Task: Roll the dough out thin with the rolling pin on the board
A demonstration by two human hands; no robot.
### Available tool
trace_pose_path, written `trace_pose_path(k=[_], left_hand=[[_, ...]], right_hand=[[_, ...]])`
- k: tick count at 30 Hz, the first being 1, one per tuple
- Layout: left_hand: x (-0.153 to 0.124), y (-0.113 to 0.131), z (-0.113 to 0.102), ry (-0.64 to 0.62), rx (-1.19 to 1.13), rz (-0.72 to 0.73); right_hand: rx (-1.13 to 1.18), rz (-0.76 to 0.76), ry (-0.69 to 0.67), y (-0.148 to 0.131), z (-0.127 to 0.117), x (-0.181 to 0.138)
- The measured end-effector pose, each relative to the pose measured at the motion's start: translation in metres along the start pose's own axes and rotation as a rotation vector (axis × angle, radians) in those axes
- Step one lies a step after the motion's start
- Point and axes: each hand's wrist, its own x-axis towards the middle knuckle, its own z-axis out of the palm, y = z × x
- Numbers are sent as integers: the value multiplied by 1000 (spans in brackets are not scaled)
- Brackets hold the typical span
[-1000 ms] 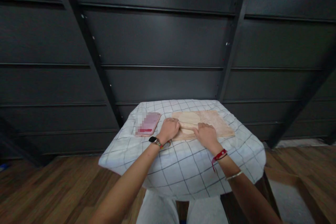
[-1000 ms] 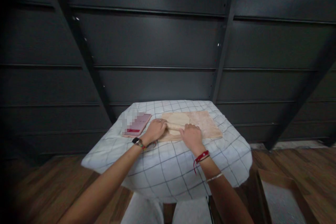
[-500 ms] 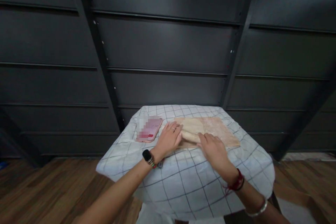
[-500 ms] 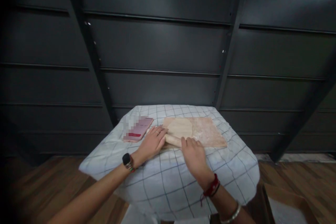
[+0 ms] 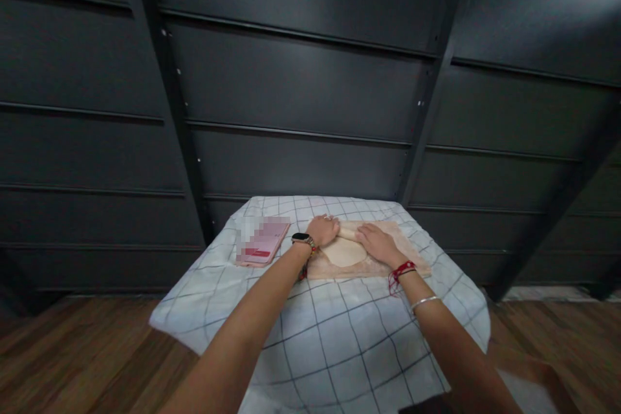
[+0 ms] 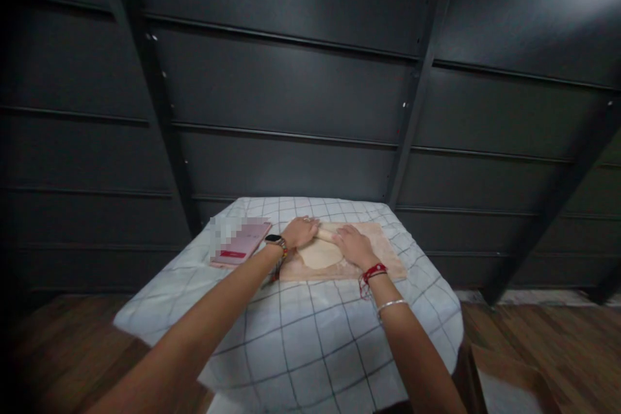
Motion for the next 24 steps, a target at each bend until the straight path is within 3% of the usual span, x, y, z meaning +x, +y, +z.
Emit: trace_pose_path(k=[4, 6, 10, 15, 24], left_hand=[[-13, 6, -5, 17, -15, -58], [-24, 9, -11, 19, -9, -64], [-52, 13, -21, 38, -22, -20], [-80, 17, -30, 41, -25, -22], [-96, 31, -43, 82, 38, -20]], right_hand=[[-53, 170, -89, -13, -1, -3], [-115, 211, -68, -25, -2, -12], [-192, 169, 33, -45, -4, -36], [-261, 145, 67, -62, -7, -54], [-282, 89, 213, -67, 6, -79]])
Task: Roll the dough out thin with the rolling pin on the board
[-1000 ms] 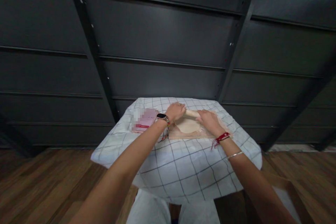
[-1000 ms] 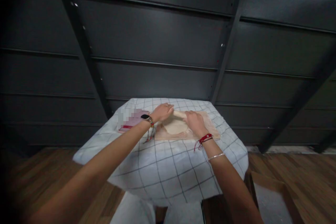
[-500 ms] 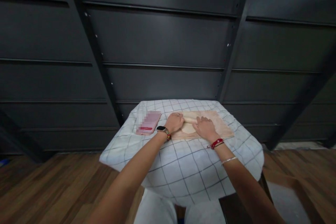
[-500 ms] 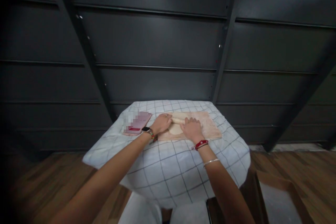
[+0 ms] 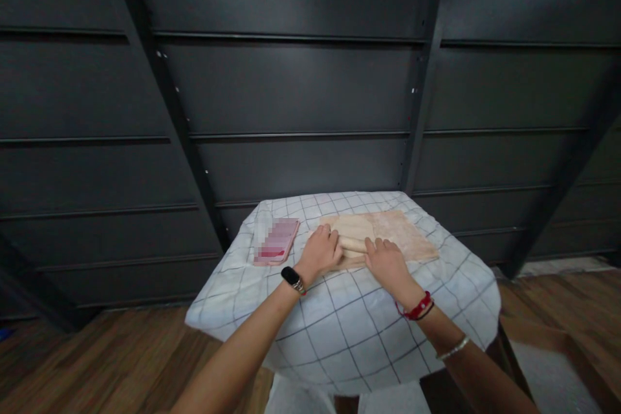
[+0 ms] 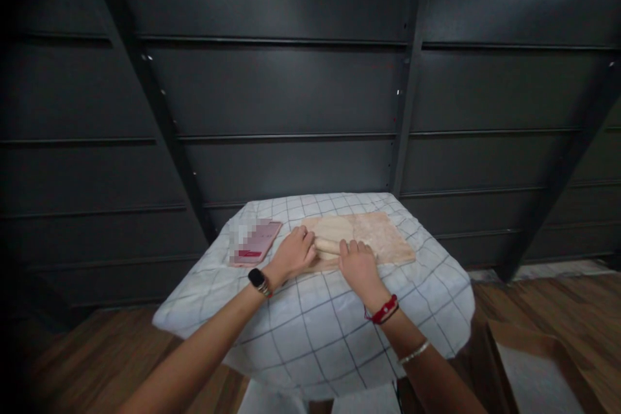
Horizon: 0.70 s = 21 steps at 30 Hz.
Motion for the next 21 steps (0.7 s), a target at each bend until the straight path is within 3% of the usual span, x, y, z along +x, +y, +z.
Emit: trace_pose_path(k=[6, 10, 13, 18, 21], left_hand=[[3, -15, 2, -9, -81, 79], [32, -37, 2, 41, -204, 177], [64, -47, 9, 51, -244, 93], [93, -42, 34, -269, -152, -124], [95, -39, 43, -291, -137, -149]], right_hand=[[12, -126, -1, 13, -5, -12], [43, -201, 30, 38, -24, 23], [102, -225, -10, 56, -23, 58], [285, -234, -263, 67, 15, 95], [332, -103, -309, 60, 29, 101]])
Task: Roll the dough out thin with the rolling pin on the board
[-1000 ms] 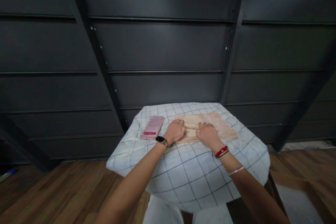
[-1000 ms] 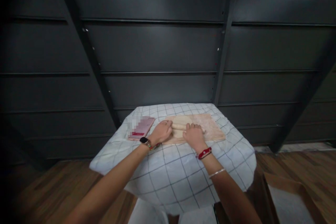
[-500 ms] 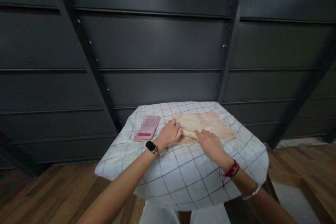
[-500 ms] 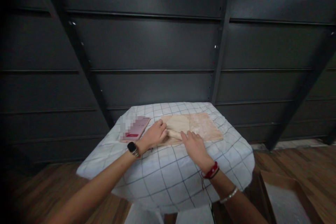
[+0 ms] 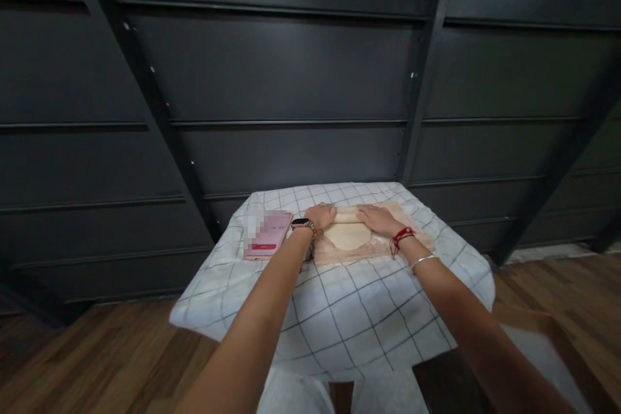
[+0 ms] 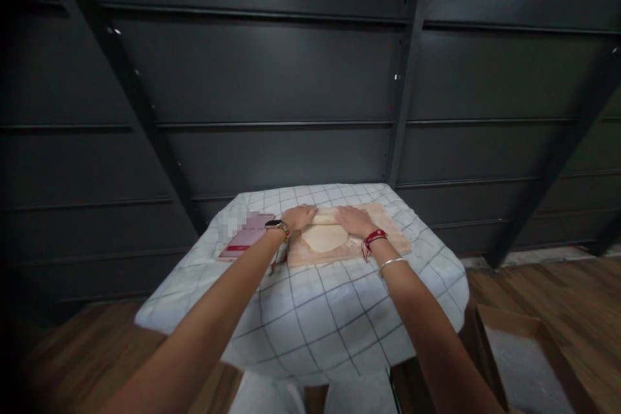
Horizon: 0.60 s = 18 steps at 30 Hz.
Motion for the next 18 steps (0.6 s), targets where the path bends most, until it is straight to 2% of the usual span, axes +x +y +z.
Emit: trace_pose_path(k=[5, 9, 12, 15, 18], left_hand=[[-15, 1, 1, 48, -36, 27], [-48, 7, 2, 44, -16, 61], [-75, 8, 4, 137, -29, 158], [-87, 0, 3, 169, -215, 185], [-80, -15, 1, 160, -524, 157]], right_hand=[[-128, 194, 64, -21, 9, -12], [-158, 138, 195, -33, 16, -42], [-165, 102, 275, -39, 20, -62], [-179, 98, 305, -45, 24, -74], [-193, 93, 301, -48, 26, -79]])
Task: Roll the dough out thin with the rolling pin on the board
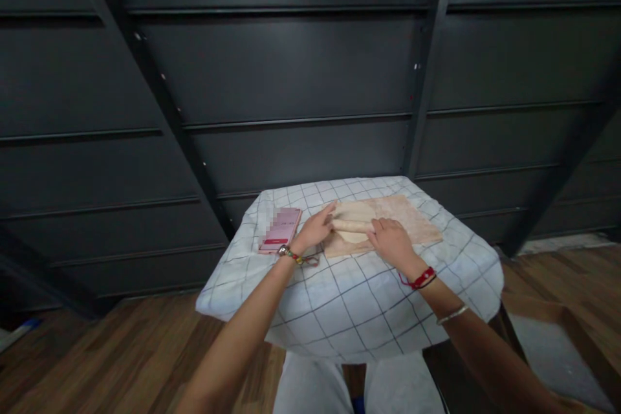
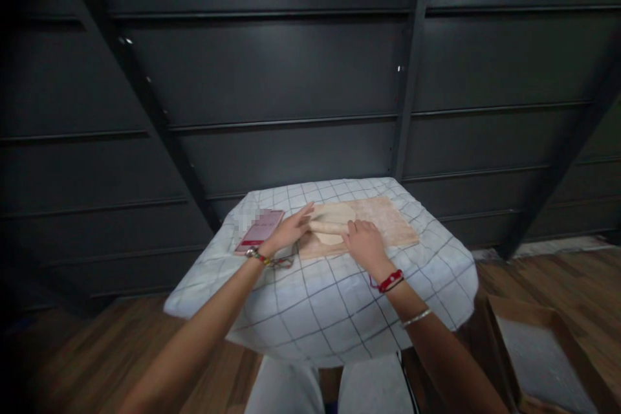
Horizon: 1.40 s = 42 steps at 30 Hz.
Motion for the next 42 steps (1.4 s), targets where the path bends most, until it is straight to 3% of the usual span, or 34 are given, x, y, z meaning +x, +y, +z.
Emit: trace_pose_path(k=[5, 12, 15, 19, 23, 27, 34, 42], left_hand=[[17, -19, -8, -84, -339, -31], [16, -23, -9, -103, -351, 24], [20, -23, -4, -68, -280, 3], [32, -17, 4, 14, -74, -46], [44, -8, 9, 206, 33, -274], [48, 2, 14, 296, 186, -420], [42, 15, 18, 339, 342, -273], [53, 1, 17, 269, 331, -221]], right_hand=[[-24, -49, -42, 8, -2, 5], [-2, -200, -114, 33, -13, 42], [22, -215, -103, 44, -8, 61], [101, -205, -228, 53, 6, 76], [103, -112, -223, 49, 14, 70], [39, -66, -170, 41, 10, 52], [56, -115, -131, 43, 6, 36], [55, -107, -125, 43, 12, 38]])
